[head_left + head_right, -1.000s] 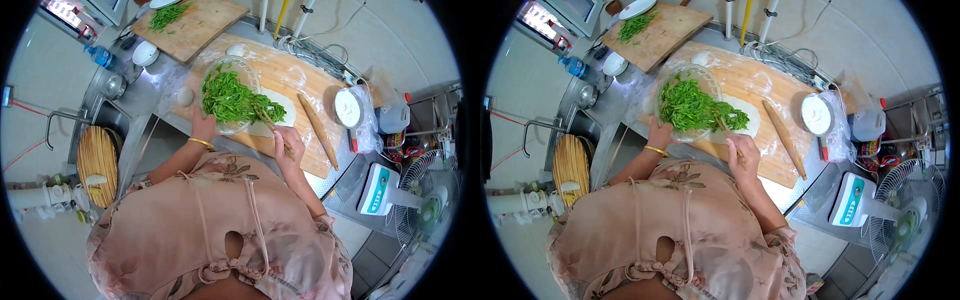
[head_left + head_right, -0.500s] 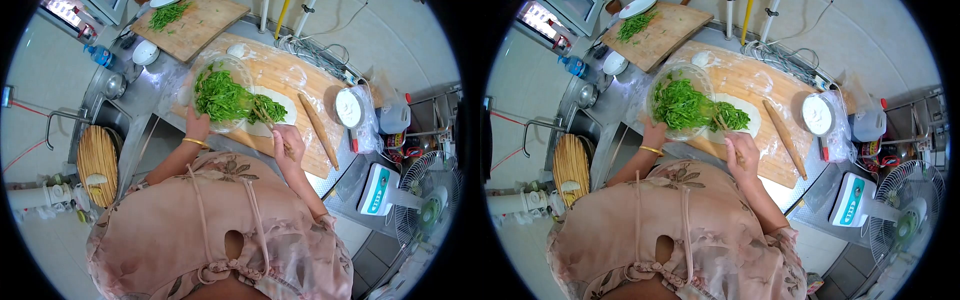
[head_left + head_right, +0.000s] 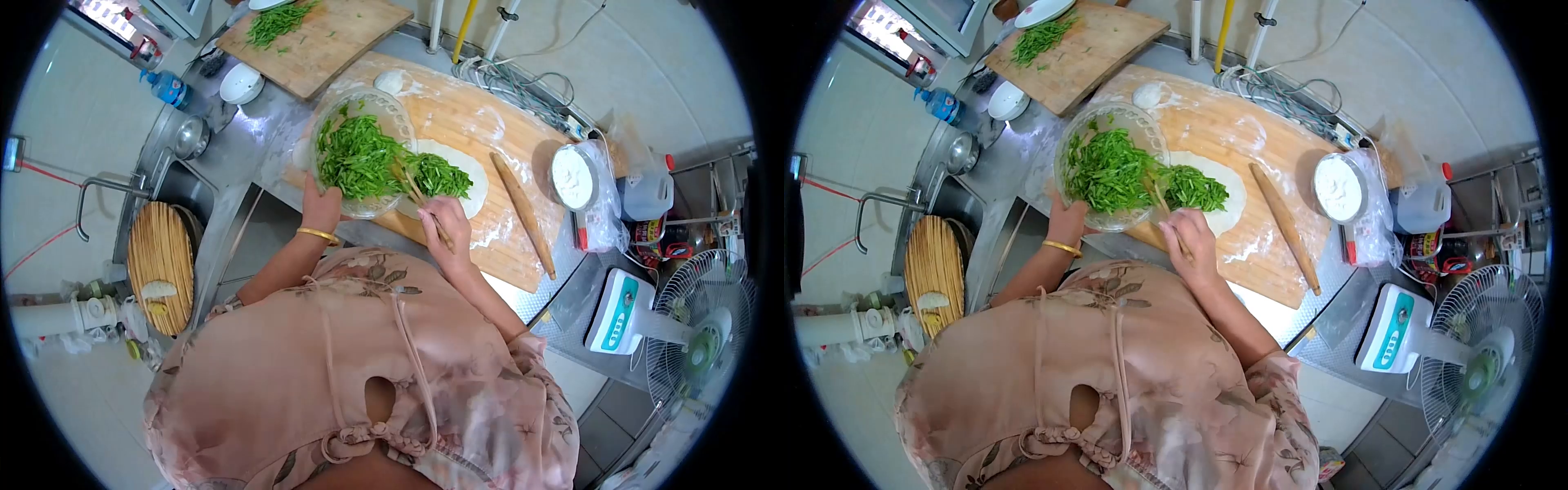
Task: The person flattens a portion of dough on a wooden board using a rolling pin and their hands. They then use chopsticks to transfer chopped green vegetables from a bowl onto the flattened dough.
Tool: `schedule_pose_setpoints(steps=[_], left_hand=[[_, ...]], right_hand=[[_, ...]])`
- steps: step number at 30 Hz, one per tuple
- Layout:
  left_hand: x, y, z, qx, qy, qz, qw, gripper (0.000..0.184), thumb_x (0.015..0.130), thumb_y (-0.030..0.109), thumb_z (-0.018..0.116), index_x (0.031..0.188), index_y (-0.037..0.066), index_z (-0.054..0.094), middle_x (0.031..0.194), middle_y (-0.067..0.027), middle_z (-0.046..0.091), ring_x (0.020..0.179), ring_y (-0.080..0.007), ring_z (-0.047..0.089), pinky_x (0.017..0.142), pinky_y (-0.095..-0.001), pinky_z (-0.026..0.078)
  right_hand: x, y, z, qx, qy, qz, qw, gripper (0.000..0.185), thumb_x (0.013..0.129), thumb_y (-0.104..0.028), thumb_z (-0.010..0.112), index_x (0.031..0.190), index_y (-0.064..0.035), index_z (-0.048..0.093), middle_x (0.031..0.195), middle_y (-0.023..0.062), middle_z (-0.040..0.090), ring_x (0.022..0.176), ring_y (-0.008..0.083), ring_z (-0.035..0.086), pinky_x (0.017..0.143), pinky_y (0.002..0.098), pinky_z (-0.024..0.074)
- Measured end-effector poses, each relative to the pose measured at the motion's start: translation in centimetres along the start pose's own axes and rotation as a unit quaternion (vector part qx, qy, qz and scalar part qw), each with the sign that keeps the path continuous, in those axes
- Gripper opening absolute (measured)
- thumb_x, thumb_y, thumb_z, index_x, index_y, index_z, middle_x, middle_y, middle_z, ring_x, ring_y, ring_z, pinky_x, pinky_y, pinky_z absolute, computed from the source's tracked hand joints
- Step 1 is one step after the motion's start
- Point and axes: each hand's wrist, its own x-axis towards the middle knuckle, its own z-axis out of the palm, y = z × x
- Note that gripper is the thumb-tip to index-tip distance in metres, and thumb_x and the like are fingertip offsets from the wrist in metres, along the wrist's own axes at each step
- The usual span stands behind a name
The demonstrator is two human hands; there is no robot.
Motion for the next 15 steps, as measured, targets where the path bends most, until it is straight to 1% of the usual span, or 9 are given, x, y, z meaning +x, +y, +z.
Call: schedule_pose_setpoints(steps=[2,4,6,9,11,12,15], left_hand=[[1.9,-2.6,-1.0,-0.009,-0.006,0.04,0.999,0.069,0.079,-0.004,0.046,0.145,0.006,0.028,0.117,-0.0148,0.054,0.094,-0.0245,0.062,0.065,-0.0338,0.059],[2.5,-3.5,-1.3,-0.003,-0.007,0.061,0.998,0.07,0.078,-0.004,0.046,0.145,0.004,0.027,0.118,-0.0144,0.054,0.095,-0.0239,0.061,0.068,-0.0324,0.058],[2.5,-3.6,-1.2,0.014,-0.004,0.057,0.998,0.071,0.078,-0.004,0.047,0.146,0.003,0.027,0.118,-0.0144,0.054,0.096,-0.0234,0.06,0.07,-0.0312,0.056],[0.9,-1.3,0.1,0.015,-0.002,0.026,1.0,0.071,0.078,-0.004,0.047,0.146,0.002,0.026,0.119,-0.0149,0.054,0.096,-0.0228,0.06,0.073,-0.0297,0.054],[1.6,-2.2,-0.1,0.036,-0.001,0.048,0.998,0.071,0.078,-0.004,0.047,0.146,0.002,0.025,0.119,-0.0153,0.054,0.096,-0.0223,0.06,0.073,-0.03,0.055],[1.7,-2.2,-0.1,0.046,0.0,0.06,0.997,0.072,0.078,-0.003,0.047,0.146,0.002,0.025,0.119,-0.0155,0.054,0.096,-0.0221,0.06,0.073,-0.0301,0.055],[1.4,-1.9,0.1,0.061,0.002,0.042,0.997,0.072,0.079,-0.002,0.047,0.147,0.001,0.023,0.119,-0.0158,0.054,0.097,-0.0214,0.059,0.075,-0.0311,0.055]], right_hand=[[-0.5,-0.2,-0.4,-0.005,-0.001,0.001,1.0,0.011,0.081,0.001,0.069,0.09,0.0011,0.063,0.092,0.0181,0.061,0.084,0.0322,0.062,0.071,0.0363,0.0506],[-0.8,-0.5,-1.0,-0.011,0.011,0.003,1.0,0.011,0.081,0.001,0.069,0.089,0.0011,0.062,0.09,0.0179,0.061,0.082,0.032,0.062,0.07,0.036,0.0506],[-1.1,-0.8,-1.7,-0.016,0.025,0.014,0.999,0.011,0.081,0.001,0.069,0.089,0.001,0.062,0.089,0.0176,0.061,0.08,0.0317,0.062,0.069,0.0356,0.0506],[-1.8,-0.8,-2.7,-0.023,0.045,0.044,0.998,0.01,0.081,0.001,0.069,0.088,0.0008,0.062,0.088,0.0168,0.061,0.08,0.0313,0.062,0.069,0.0352,0.0505],[-2.3,-0.5,-3.4,-0.027,0.049,0.07,0.996,0.01,0.081,0.001,0.069,0.088,0.0007,0.062,0.088,0.0163,0.061,0.08,0.0308,0.062,0.068,0.0348,0.0505],[-2.4,-0.5,-3.7,-0.038,0.06,0.06,0.996,0.01,0.081,0.001,0.069,0.088,0.0007,0.061,0.087,0.0161,0.061,0.08,0.0305,0.062,0.068,0.0348,0.0504],[-2.3,-0.7,-4.2,-0.06,0.084,0.043,0.994,0.01,0.081,0.002,0.069,0.087,0.0007,0.061,0.086,0.0155,0.061,0.079,0.0298,0.061,0.068,0.035,0.0502]])
